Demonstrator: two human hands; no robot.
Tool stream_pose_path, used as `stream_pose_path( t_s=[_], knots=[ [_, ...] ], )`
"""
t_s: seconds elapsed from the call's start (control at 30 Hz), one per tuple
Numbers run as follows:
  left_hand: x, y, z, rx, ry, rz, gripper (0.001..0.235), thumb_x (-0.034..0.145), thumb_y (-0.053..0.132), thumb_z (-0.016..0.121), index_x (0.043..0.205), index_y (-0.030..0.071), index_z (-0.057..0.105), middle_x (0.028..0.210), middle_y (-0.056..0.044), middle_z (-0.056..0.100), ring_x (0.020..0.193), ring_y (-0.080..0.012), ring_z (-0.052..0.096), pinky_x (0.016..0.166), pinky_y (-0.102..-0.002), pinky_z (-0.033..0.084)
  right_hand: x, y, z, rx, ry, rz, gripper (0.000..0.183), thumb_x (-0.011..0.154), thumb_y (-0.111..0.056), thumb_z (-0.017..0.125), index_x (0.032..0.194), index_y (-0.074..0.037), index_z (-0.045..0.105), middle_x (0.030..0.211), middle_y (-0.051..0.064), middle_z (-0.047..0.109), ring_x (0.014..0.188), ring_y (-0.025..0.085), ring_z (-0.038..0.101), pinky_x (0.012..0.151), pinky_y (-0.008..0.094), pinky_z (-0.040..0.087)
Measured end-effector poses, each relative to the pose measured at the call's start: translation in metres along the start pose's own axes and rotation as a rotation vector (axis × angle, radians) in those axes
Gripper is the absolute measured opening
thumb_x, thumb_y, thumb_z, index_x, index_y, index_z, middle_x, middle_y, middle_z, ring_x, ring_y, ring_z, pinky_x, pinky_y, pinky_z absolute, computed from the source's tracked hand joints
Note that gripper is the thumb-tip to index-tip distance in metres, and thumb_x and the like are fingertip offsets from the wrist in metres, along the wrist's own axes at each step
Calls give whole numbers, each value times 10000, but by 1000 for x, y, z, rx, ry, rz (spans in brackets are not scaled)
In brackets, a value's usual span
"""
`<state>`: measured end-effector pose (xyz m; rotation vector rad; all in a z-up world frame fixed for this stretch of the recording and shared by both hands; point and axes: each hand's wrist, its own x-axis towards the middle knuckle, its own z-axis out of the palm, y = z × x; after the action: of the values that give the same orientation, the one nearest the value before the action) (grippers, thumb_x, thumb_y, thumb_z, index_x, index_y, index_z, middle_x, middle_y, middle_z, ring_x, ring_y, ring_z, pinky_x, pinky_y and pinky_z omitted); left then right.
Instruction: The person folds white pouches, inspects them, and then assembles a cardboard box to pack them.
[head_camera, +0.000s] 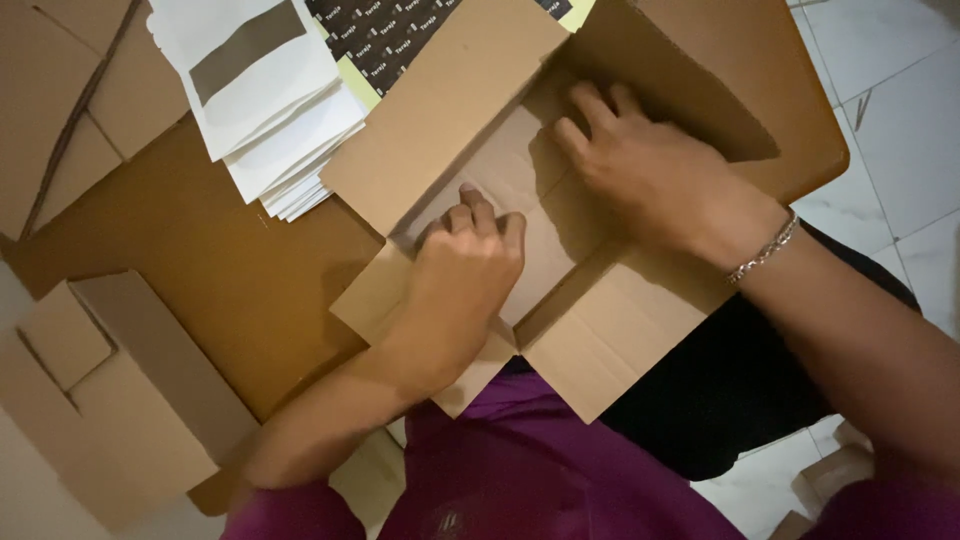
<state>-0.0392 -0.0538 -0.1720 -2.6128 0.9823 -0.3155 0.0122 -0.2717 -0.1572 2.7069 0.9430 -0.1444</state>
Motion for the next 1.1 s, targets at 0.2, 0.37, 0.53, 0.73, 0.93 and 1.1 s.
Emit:
stream_pose_path(
  t_s=[0.2,0.37,0.53,0.73,0.93,1.1],
  knots=[
    [3,-2,-16,21,-249,105,604,827,385,638,1417,332,521,1252,-294,663,861,-206,691,569,-254,522,-2,2,-19,316,-225,18,592,767,84,590,1337,-6,459,1508,233,357,1211,406,471,575,543,643],
    [10,-9,-27,-10,-411,199,1052,633,635,770,1547,271,398,1336,-335,605,955,-237,711,625,-268,601,-3,-5,-3,166,-139,17,581,824,7,573,1396,-8,474,1487,242,426,1206,383,526,493,441,664],
    [5,8,-14,6,-320,73,621,827,343,647,1425,295,488,1298,-338,626,924,-264,682,603,-293,556,-5,-6,0,-19,6,24,393,849,-82,604,1236,-83,537,1290,137,526,1045,271,590,377,304,591],
    [10,-2,-18,28,-211,26,476,890,261,627,1333,335,471,1099,-166,648,897,-185,633,526,-223,473,-5,2,-16,256,-162,-24,469,755,58,615,1187,-69,486,1431,213,432,1116,368,514,548,448,631],
    [13,-1,-11,-36,-119,-9,721,711,397,721,1414,383,560,932,-56,519,810,-184,540,485,-233,428,-4,-2,-8,207,-108,4,388,822,2,616,1182,-65,488,1420,226,468,1169,390,542,556,435,647],
    [10,5,1,-48,-176,-20,1074,485,710,820,1475,436,507,1037,-38,476,925,-166,512,483,-196,417,-2,-3,-4,191,-150,-21,316,852,-32,586,1156,-79,513,1469,245,434,1113,360,547,459,437,623]
  ],
)
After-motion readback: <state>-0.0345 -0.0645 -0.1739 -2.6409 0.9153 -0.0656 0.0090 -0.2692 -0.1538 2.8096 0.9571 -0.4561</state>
